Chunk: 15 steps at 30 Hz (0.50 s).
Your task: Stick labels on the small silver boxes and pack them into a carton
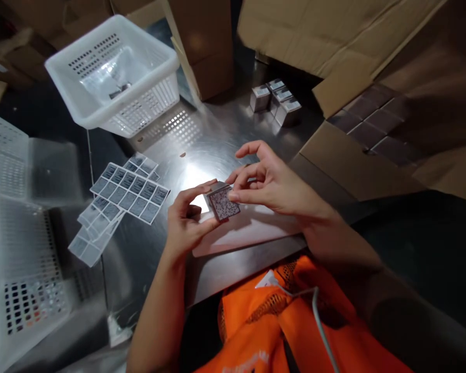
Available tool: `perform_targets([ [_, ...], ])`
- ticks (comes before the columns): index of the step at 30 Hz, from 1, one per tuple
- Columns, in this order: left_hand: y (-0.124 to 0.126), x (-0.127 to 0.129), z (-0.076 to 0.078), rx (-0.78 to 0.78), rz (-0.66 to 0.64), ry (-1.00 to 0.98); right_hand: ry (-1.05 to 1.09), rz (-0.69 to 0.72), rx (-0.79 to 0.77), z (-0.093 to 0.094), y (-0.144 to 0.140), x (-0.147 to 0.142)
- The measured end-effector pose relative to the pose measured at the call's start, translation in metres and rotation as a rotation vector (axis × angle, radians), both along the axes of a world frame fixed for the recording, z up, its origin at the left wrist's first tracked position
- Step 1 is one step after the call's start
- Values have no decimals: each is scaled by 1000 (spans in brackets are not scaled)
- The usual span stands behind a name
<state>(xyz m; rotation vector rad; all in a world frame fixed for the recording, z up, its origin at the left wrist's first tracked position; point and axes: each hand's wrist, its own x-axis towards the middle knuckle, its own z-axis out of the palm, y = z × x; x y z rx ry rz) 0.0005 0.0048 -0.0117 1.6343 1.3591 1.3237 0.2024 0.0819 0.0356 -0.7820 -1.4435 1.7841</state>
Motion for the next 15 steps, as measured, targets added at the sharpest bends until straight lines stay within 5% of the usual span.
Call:
perform_targets([
  [15, -2, 1, 1, -28, 38, 25, -28, -45, 69, -3, -4, -1],
])
